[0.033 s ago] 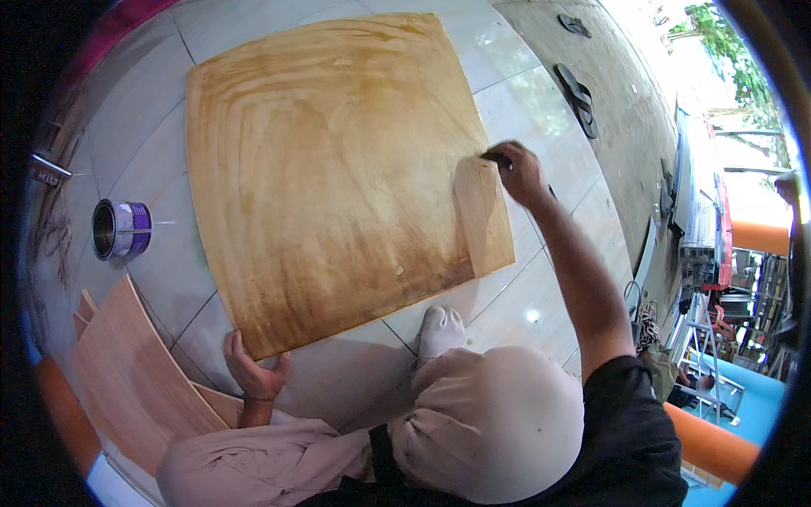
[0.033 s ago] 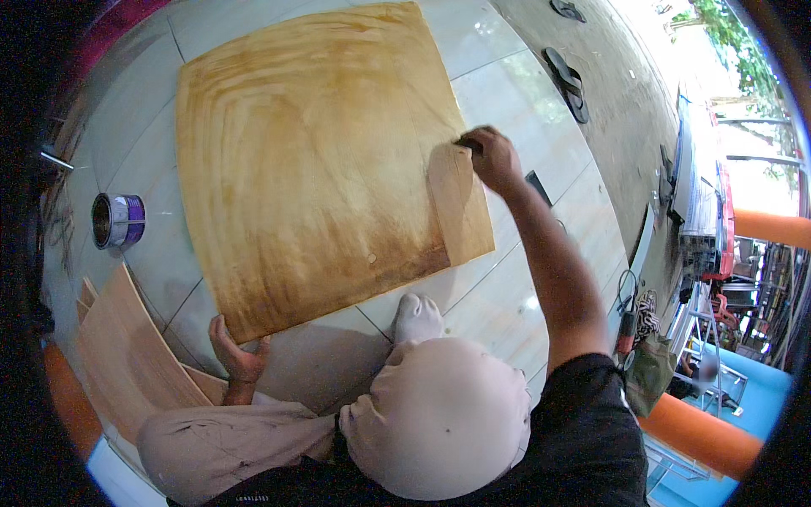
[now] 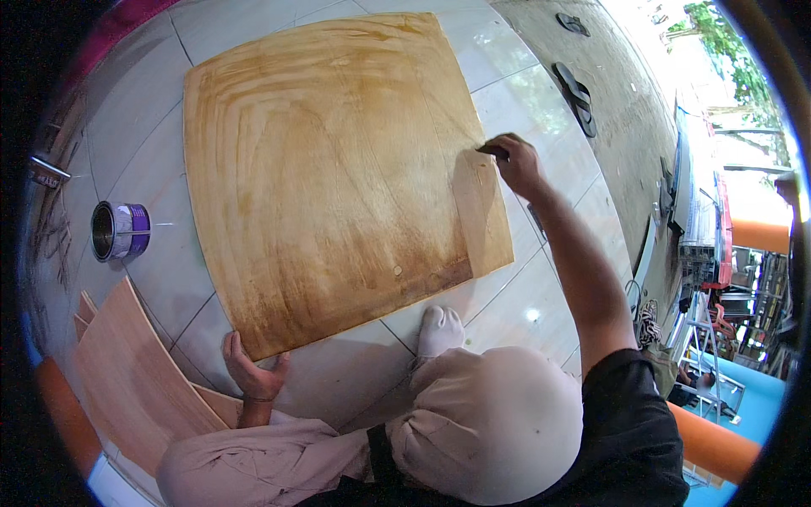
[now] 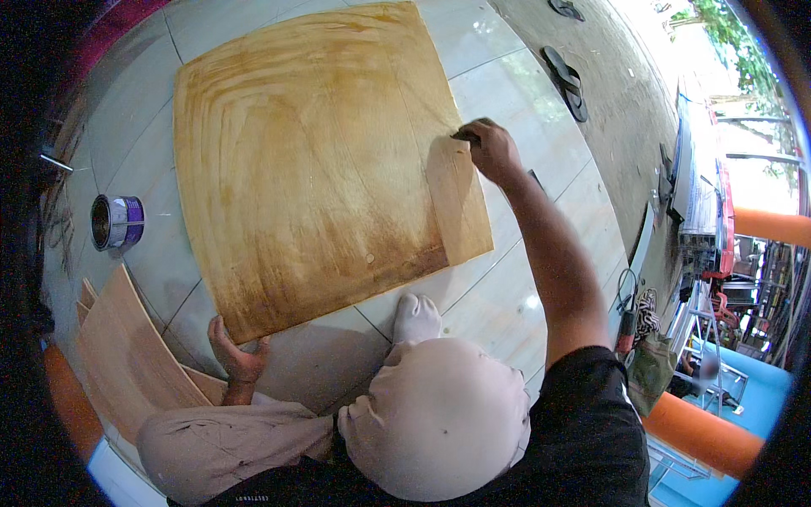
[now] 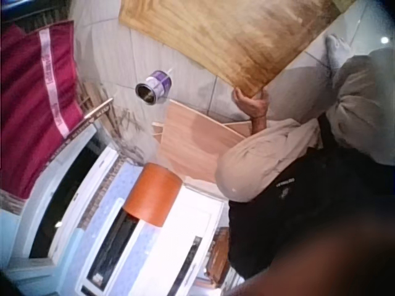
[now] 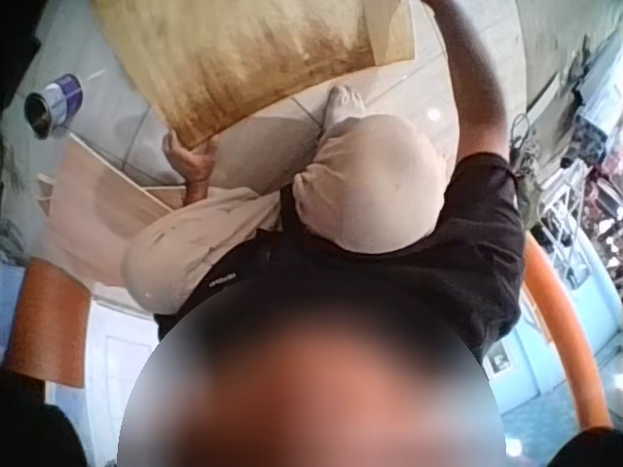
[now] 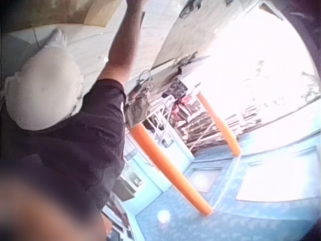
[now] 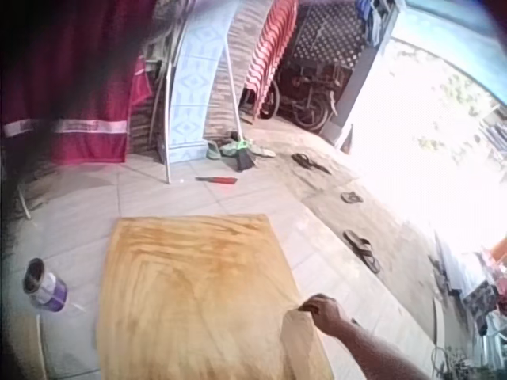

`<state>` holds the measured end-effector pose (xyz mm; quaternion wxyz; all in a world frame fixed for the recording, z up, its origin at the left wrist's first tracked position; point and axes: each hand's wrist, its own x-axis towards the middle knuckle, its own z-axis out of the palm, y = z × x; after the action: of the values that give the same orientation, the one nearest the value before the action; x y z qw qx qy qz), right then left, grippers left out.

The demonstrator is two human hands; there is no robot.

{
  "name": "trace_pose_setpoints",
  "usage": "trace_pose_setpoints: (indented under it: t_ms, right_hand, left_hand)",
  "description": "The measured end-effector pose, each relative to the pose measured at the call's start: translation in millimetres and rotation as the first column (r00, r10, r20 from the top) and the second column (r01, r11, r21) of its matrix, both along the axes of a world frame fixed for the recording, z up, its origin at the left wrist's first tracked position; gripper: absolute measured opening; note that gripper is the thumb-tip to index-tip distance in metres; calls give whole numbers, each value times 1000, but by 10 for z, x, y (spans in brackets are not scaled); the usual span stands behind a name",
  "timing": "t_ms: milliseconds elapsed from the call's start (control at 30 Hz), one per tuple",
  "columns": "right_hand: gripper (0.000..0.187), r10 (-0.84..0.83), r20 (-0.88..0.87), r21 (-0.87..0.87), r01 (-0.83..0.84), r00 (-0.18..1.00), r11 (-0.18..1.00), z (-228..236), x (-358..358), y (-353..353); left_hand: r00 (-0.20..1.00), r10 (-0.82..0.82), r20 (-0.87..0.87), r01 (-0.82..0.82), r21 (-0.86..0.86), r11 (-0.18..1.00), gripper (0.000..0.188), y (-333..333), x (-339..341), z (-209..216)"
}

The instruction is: The person sits on the floor and applies a liquid wood stain to a flat wooden board using a small sponge. They spread the stain evenly across the surface, then pour more from a can and continue spreading until the board is fully coated.

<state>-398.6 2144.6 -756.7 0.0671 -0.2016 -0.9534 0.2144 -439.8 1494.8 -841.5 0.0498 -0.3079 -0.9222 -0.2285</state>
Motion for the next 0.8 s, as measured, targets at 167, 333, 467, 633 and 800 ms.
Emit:
trace_pose_setpoints:
  t_ms: [167,333,467,633,800]
  right_hand:
    - [29,40,148,45,-47,988,998,-61,50,-50]
    - [30,105,114,82,-114,988,990,56,764,-474]
    - [36,85,210,-36,-79,974,996,198,1233,-679]
    - [31,38,106,-65,-31,994,997,233,712,-353]
    - [26,84,59,71,-88,995,994,35,128,-23]
  left_hand:
    - [1000,6,8,-6,3,1000,104,26,8,31]
    - [1000,10,20,-10,-22,1000,105,18,10,33]
    - [999,11,49,-10,-19,1000,106,16,1,37]
    - [999,-1,53,2,-5,1000,105,9,12,42]
    - [1000,-14,20,14,-5,1000,106,-1,7,19]
